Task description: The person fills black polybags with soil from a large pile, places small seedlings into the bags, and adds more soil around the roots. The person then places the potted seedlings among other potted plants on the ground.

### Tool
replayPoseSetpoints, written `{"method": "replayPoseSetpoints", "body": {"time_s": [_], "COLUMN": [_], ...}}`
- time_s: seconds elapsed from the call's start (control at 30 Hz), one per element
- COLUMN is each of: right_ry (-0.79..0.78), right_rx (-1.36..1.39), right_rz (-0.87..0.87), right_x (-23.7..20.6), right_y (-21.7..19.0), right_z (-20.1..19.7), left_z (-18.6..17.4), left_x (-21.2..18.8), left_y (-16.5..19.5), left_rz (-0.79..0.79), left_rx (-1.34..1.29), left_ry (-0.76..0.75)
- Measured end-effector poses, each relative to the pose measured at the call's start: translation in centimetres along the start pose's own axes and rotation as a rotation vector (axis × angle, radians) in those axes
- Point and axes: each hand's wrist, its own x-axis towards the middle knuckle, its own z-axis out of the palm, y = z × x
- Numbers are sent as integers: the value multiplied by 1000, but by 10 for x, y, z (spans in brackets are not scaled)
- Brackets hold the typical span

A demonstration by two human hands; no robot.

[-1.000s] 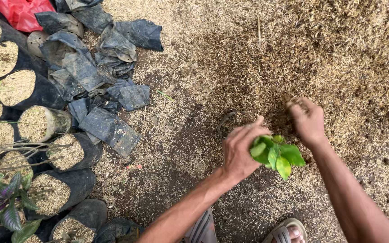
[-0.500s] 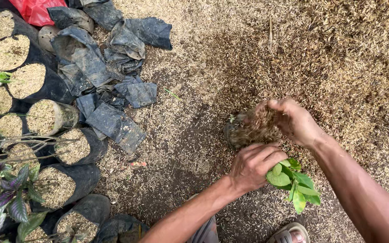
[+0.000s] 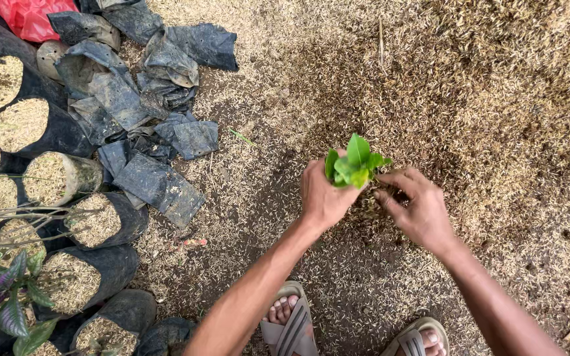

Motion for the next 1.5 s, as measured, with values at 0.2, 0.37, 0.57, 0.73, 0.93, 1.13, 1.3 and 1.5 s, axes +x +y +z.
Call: {"method": "replayPoseSetpoints", "body": {"time_s": [0.2,0.37,0.57,0.73,0.93,1.13,1.3,1.5], "right_ry": [308,313,473,505,-18,161,7,65], "right_rx": [-92,-375,-390,-244,124,-135,-117,-45], "right_rz": [-323,-615,-492,-312,303,-624,-418,-441], "right_x": [-36,-42,-45,-39,0,26,18,24], "right_y": [-5,19,41,35,41,51,38,20], "right_z": [56,61,62,69,55,32,22,12], "left_z": [3,-9,-4,11,1,-8,-16,-24], "left_x": [21,-25,-79,-74,-36,-18,-28,-13], "left_y": [15,5,-26,-42,-64,-77,-75,-55], "left_rz": [-79,166,144,133,166,427,433,267], "left_rx": [64,-101,117,153,104,176,365,383], "left_ry": [-156,41,-25,-48,-188,-253,-251,-301]}}
